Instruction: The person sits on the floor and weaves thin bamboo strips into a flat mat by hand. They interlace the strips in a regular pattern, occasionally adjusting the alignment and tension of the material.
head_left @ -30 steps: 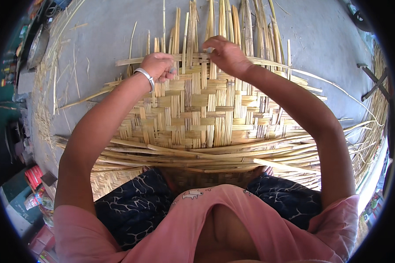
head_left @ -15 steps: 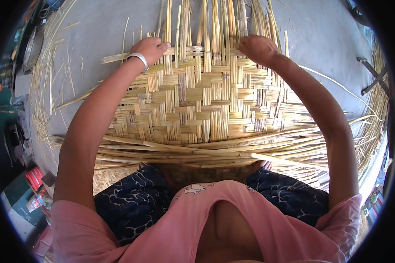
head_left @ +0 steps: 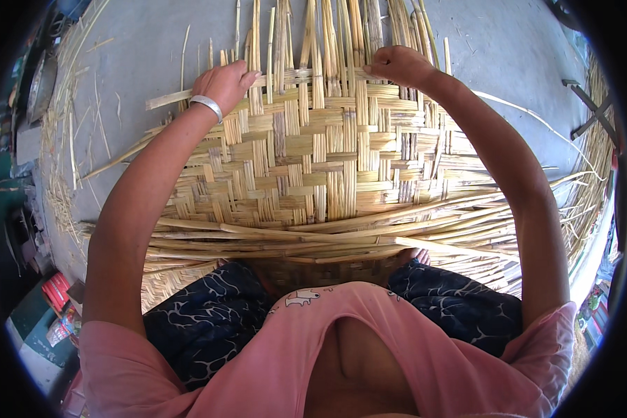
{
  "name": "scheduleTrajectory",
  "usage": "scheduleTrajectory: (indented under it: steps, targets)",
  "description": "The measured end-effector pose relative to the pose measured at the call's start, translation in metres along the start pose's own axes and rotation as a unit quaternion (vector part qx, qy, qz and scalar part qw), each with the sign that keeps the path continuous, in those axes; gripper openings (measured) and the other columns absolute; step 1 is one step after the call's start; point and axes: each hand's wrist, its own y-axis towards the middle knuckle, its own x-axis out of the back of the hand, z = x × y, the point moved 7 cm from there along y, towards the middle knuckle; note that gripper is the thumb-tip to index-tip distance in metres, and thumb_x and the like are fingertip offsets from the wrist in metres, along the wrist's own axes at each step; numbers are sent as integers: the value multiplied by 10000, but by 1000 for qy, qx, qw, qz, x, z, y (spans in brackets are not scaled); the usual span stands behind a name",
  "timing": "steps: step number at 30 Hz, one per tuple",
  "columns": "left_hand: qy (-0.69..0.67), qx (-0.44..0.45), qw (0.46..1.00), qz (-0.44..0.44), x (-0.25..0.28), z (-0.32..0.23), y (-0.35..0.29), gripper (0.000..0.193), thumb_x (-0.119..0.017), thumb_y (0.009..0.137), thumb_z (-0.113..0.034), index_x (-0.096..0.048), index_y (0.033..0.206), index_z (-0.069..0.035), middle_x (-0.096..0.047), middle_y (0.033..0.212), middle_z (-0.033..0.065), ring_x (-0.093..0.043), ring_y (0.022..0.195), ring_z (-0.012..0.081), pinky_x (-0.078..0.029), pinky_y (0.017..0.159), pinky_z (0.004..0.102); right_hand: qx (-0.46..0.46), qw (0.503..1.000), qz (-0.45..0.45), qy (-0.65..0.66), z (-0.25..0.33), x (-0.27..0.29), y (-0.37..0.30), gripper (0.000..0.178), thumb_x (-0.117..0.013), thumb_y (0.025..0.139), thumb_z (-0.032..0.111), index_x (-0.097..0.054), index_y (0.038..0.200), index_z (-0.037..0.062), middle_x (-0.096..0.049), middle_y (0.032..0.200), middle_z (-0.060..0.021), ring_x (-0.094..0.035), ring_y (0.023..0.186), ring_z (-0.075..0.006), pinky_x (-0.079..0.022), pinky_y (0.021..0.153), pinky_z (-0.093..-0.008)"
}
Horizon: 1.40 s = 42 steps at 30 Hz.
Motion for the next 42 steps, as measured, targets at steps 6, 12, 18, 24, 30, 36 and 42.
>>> scheduleTrajectory:
  steps: [6, 12, 18, 24, 30, 36, 42]
  targets:
    - [7, -43, 999, 23, -6, -3, -13, 397, -502, 916, -435, -537, 777, -65, -623, 706, 149, -597, 667, 368, -469, 601, 466, -4, 1000, 23, 11, -2, -6, -19, 349, -575, 877, 459, -625, 880, 114, -636, 771, -62, -617, 750, -205, -485, 721, -369]
    - [7, -56, 998, 5, -14, -6, -11, 377, -548, 905, -402, -496, 770, -54, -569, 663, 150, -555, 633, 374, -436, 577, 465, -17, 997, -16, -75, 4, -5, -14, 324, -554, 889, 447, -609, 846, 131, -624, 750, -56, -614, 754, -213, -480, 699, -366]
    - [18, -114, 987, -107, 11, -26, -13, 209, -626, 848, -252, -532, 820, -67, -581, 868, 106, -556, 826, 326, -447, 734, 414, 26, 999, -29, -32, -4, -3, -29, 304, -521, 907, 414, -615, 917, 124, -649, 837, -73, -626, 846, -244, -482, 792, -384]
    - [-91, -221, 965, -106, 19, -127, 3, 169, -562, 862, -110, -618, 1004, -39, -613, 1057, 110, -567, 1019, 272, -446, 937, 372, -11, 991, -127, -28, -46, 28, -71, 248, -573, 909, 336, -599, 860, 94, -614, 703, -60, -598, 661, -219, -490, 673, -367]
    - [-127, -279, 952, 17, -4, -239, 36, 279, -548, 908, -208, -595, 1099, -11, -606, 1108, 186, -577, 1022, 340, -451, 903, 402, -26, 985, -155, -64, -78, 53, -116, 222, -560, 893, 312, -611, 896, 96, -640, 830, -77, -615, 802, -270, -483, 753, -405]
    - [-269, -132, 926, 228, -39, -268, 77, 345, -617, 879, -330, -666, 931, 7, -663, 817, 105, -598, 753, 194, -480, 739, 327, 109, 920, -373, -45, -82, 66, -169, 136, -557, 883, 185, -604, 907, 60, -602, 852, -107, -603, 873, -283, -495, 800, -388]
    - [-394, -111, 871, 271, -51, -308, 93, 276, -679, 843, -314, -663, 864, -40, -639, 780, 16, -557, 721, 85, -465, 682, 256, -141, 819, -127, 542, -147, -9, -165, 396, -536, 942, 382, -586, 1040, 1, -640, 899, -100, -640, 803, -172, -527, 794, -309]
